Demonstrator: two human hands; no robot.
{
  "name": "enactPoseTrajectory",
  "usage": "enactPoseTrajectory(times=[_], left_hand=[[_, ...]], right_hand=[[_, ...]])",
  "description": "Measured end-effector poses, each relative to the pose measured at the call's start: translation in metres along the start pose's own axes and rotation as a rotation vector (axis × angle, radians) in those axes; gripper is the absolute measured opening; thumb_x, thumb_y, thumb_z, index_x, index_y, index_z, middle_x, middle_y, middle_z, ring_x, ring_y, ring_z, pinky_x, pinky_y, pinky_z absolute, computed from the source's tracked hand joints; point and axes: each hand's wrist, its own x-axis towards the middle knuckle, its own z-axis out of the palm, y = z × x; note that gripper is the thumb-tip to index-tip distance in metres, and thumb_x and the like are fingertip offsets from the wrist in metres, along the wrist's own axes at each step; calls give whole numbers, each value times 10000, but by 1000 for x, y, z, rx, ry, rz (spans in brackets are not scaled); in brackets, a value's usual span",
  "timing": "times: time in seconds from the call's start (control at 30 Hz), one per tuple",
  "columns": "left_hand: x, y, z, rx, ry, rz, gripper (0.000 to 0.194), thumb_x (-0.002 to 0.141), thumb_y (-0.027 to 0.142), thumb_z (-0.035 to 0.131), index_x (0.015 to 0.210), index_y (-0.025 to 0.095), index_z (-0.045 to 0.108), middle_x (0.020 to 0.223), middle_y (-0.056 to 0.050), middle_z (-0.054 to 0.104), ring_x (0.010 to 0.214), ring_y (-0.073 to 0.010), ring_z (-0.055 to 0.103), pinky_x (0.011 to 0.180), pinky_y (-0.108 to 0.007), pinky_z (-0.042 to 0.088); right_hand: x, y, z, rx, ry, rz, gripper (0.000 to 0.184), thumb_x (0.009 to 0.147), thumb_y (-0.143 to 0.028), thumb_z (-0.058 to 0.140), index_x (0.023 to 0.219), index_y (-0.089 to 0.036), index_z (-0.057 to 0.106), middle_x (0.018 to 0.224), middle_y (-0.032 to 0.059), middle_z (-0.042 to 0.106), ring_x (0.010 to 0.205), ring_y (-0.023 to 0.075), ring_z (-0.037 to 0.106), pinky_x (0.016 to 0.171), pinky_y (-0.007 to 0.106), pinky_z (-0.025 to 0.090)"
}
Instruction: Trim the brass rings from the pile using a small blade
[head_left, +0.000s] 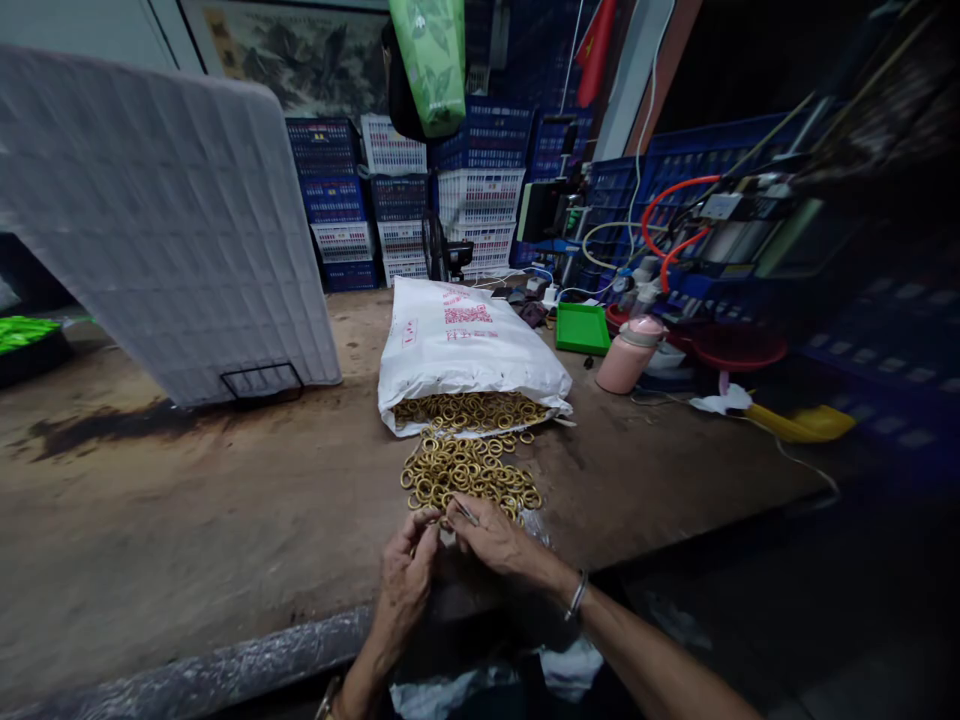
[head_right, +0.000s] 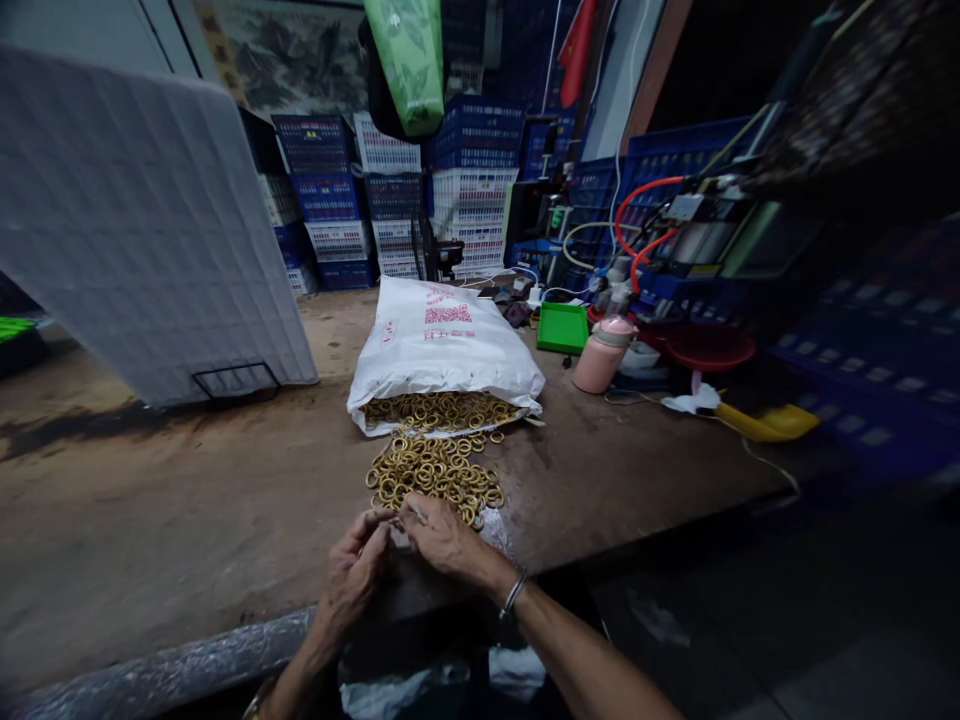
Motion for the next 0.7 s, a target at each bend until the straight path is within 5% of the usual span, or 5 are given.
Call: enactPoseTrajectory(times=[0.27, 0.53, 0.7], left_hand=[[-10, -1, 3, 160, 37, 177, 136, 722, 308, 569, 718, 180, 615, 653, 1, 587, 622, -136, 523, 620, -225, 401], [-17, -4, 11, -162, 1, -64, 244, 661, 399, 630, 706, 174, 546, 555, 28, 555, 473, -84, 464, 459, -181, 354], [-20, 1, 9, -169, -1, -183, 336, 619, 461, 644, 750, 177, 522, 513, 68, 500, 349, -27, 335, 354, -149, 245]], right_hand=[[-4, 6, 16, 484, 11, 233, 282, 771, -457, 470, 708, -188, 412, 474, -92, 368, 370, 34, 268, 361, 168, 206], [-8, 5, 20, 735, -65, 344, 296, 740, -479, 472, 719, -196, 391, 520, -97, 428, 307, 8, 235, 306, 146, 163], [-5, 8, 23, 654, 0, 305, 260, 756, -444, 454, 698, -196, 402, 498, -96, 436, 303, 18, 235, 317, 164, 166]])
